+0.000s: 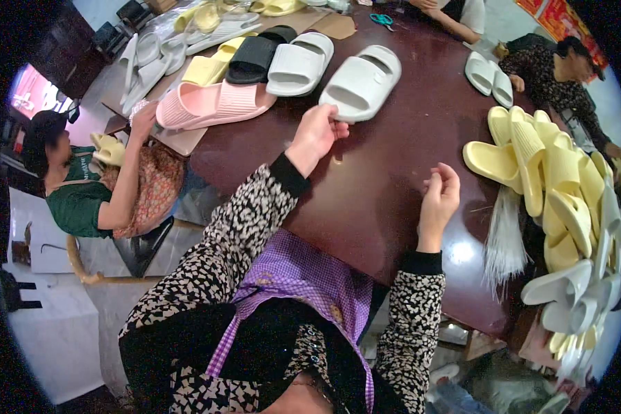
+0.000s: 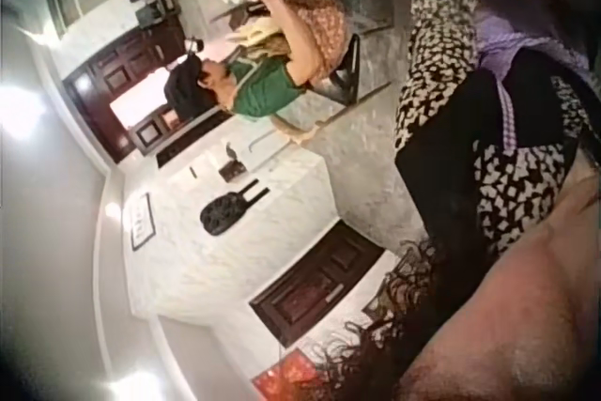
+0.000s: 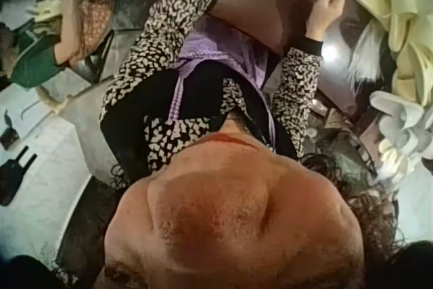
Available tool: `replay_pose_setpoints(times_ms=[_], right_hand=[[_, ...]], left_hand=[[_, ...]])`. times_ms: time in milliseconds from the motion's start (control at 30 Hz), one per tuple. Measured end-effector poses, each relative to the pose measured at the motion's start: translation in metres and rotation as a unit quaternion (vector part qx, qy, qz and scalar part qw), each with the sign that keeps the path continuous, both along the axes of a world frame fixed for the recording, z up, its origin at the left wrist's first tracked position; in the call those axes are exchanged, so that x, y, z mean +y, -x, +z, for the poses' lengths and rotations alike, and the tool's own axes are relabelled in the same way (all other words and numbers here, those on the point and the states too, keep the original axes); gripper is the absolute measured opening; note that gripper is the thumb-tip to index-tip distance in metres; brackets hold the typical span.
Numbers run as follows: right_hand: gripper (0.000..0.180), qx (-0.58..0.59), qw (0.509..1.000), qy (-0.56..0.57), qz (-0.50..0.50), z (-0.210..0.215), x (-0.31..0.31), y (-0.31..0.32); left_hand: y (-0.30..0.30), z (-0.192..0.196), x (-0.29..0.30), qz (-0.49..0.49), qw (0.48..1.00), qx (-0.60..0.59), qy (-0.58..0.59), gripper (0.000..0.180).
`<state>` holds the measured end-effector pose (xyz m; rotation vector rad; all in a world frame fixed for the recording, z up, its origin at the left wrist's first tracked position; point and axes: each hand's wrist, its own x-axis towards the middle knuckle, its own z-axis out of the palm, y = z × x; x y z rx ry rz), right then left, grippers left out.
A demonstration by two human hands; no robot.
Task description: The person pairs slippers together by threading and fastening plastic ties through each pair by hand, then arranges the fastened slippers on the table.
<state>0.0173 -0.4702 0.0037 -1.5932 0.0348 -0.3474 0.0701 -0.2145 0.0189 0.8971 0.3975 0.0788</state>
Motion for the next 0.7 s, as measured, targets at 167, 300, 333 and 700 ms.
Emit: replay_pose_setpoints(times_ms=[167, 300, 333, 700], right_hand=[[0.030, 0.109, 0.984, -0.141, 0.019, 0.013, -0.011, -0.065], [0.037, 0.139, 0.954, -0.263, 0.037, 0.004, -0.025, -0.109], [0.037, 0.148, 0.940, -0.302, 0.050, 0.000, -0.032, -0.119], [0.032, 0.173, 0.916, -0.350, 0.096, -0.037, -0.048, -0.162]], left_hand=[[0.019, 0.013, -0.014, -0.079, 0.997, 0.006, 0.002, 0.016], [0.028, 0.022, -0.018, -0.134, 0.990, 0.007, 0.032, 0.011], [0.029, 0.024, -0.019, -0.160, 0.987, 0.015, 0.023, 0.012], [0.034, 0.003, -0.001, -0.232, 0.969, 0.045, -0.071, 0.025]])
